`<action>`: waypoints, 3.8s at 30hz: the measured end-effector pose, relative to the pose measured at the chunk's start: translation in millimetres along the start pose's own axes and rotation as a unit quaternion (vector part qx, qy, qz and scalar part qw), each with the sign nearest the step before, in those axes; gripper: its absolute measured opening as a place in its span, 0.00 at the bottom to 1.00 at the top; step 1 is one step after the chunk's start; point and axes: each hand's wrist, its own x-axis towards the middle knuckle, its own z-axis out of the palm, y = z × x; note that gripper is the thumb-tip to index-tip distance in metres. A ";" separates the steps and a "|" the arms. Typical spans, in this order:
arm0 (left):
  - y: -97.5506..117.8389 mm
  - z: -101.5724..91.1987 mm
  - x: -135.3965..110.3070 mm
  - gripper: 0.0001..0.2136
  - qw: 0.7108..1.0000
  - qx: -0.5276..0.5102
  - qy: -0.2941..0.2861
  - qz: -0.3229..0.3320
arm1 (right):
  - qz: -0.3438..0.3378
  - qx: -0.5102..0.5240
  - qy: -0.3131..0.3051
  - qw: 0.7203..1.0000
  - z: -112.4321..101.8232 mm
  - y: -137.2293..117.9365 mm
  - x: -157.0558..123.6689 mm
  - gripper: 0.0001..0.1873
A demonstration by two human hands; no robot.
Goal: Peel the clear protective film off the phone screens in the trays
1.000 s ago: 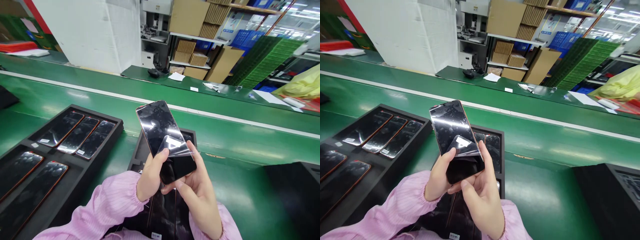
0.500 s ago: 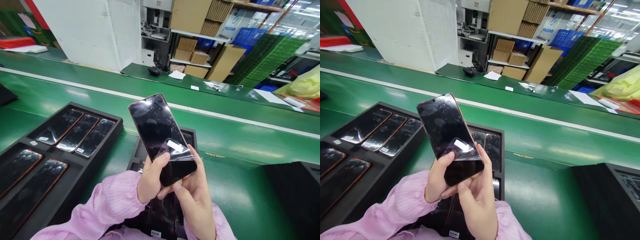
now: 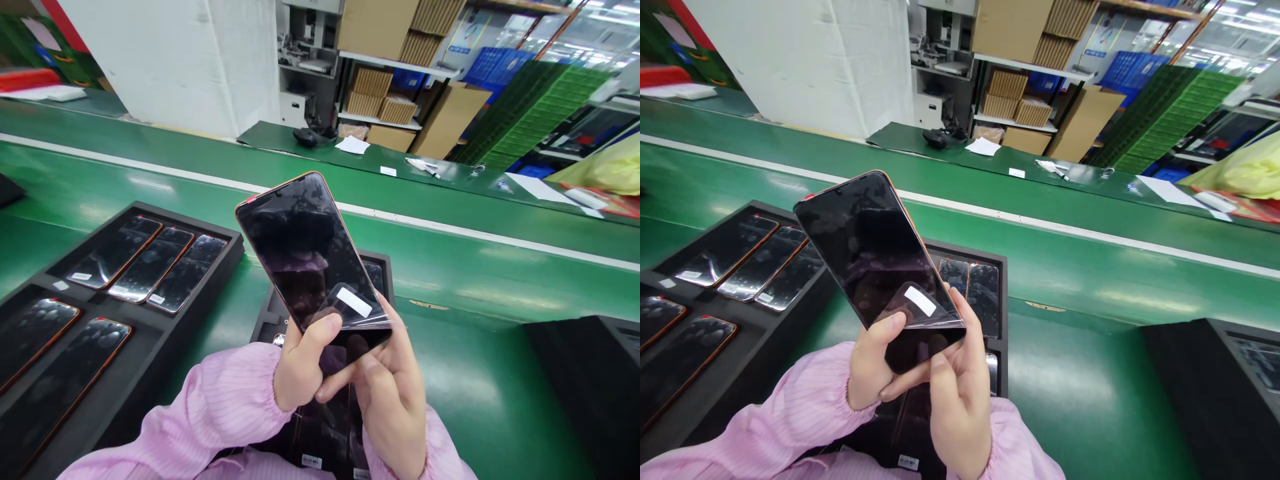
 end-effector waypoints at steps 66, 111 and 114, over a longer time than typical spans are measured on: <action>21.3 5.0 -6.3 0.21 0.986 0.052 -0.089 -0.131 | -0.153 -0.070 0.060 0.984 17.9 1.6 -14.2 0.42; 28.1 4.8 1.2 0.15 0.963 -0.048 -0.251 -0.090 | -0.191 -0.002 0.082 0.978 6.1 6.3 -11.6 0.25; 28.5 3.9 0.0 0.15 0.962 -0.038 -0.254 -0.086 | -0.195 -0.021 0.077 0.977 4.3 7.5 -11.7 0.25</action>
